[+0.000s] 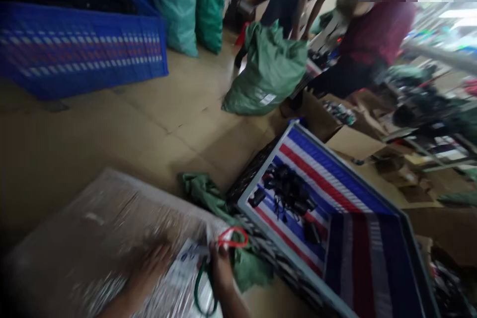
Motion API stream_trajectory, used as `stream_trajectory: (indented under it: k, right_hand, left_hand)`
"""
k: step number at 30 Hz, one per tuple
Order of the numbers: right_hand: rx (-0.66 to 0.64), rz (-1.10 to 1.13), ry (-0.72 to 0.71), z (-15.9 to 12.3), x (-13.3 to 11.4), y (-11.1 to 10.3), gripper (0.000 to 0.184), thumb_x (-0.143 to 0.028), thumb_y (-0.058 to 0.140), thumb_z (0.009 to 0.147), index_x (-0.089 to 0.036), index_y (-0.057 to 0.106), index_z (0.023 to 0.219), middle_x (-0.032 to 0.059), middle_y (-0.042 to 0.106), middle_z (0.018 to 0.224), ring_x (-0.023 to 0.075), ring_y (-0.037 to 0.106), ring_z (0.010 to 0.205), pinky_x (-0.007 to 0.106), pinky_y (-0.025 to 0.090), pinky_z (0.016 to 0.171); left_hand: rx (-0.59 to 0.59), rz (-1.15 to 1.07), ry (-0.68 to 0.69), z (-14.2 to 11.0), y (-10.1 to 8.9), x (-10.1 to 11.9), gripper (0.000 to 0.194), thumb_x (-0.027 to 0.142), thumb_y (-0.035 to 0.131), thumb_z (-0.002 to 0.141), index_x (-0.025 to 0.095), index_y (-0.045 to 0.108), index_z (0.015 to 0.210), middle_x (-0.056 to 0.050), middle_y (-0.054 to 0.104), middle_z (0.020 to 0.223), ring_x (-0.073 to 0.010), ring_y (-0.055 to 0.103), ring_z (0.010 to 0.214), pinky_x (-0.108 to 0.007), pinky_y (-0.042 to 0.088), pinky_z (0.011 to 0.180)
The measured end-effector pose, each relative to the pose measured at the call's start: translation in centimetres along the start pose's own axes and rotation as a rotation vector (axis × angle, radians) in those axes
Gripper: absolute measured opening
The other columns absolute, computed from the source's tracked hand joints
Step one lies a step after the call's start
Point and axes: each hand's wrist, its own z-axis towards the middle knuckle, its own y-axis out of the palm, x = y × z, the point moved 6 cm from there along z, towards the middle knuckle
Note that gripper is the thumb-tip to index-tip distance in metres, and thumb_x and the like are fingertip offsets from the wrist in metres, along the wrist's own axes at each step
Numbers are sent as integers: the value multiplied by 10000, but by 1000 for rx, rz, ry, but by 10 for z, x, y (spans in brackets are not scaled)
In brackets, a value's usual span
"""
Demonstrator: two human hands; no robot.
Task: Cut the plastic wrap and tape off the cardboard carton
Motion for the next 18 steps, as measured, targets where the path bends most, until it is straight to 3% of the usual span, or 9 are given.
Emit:
stream_trajectory:
  k: [2,4,6,8,11,14,18]
  right_hand:
    - [84,195,67,23,8,12,531,-745,502,679,-224,476,781,37,582,567,274,644,673,364,520,540]
    - [125,310,113,46,18,19,509,-687,591,639,-232,424,797,-6,560,552,241,640,679,309,510,545]
    - [156,392,143,64,27,21,548,-650,660,571,-237,400,818,-32,562,562,209,627,651,270,487,511]
    - [169,446,162,73,33,21,565,-619,699,538,-234,407,831,-40,571,577,184,611,610,246,457,473]
    - [177,495,182,77,37,19,537,-578,727,549,-223,426,816,-45,568,561,151,578,532,220,404,426]
    - [194,532,196,77,40,17,530,-546,750,543,-220,417,795,-53,559,535,136,557,486,210,373,405]
    - [201,548,207,79,41,18,538,-543,755,531,-219,414,793,-59,548,517,149,573,494,215,383,411]
  left_hand:
    - [-180,-63,-61,1,-21,6,447,61,327,878,167,598,1218,-123,556,1303,-249,505,1227,-395,437,1026]
    - [-319,-167,-57,8,-33,11,327,120,395,887,165,626,1115,-105,676,1105,-221,619,1051,-335,486,904]
    - [-388,-210,-57,18,-37,12,241,282,484,884,162,638,1026,-93,703,989,-234,650,949,-332,498,819]
    - [-434,-217,-56,23,-35,13,285,402,573,820,151,671,915,-120,708,928,-288,656,904,-376,497,773]
    - [-440,-222,-16,23,-33,19,227,341,558,820,159,690,790,-121,707,894,-299,646,914,-399,471,798]
    - [-405,-263,-31,16,-38,25,235,275,461,876,195,676,825,-68,709,904,-238,643,923,-352,454,805]
    - [-483,-236,-170,-6,-51,30,279,265,412,900,187,678,873,-94,709,915,-261,647,911,-381,452,792]
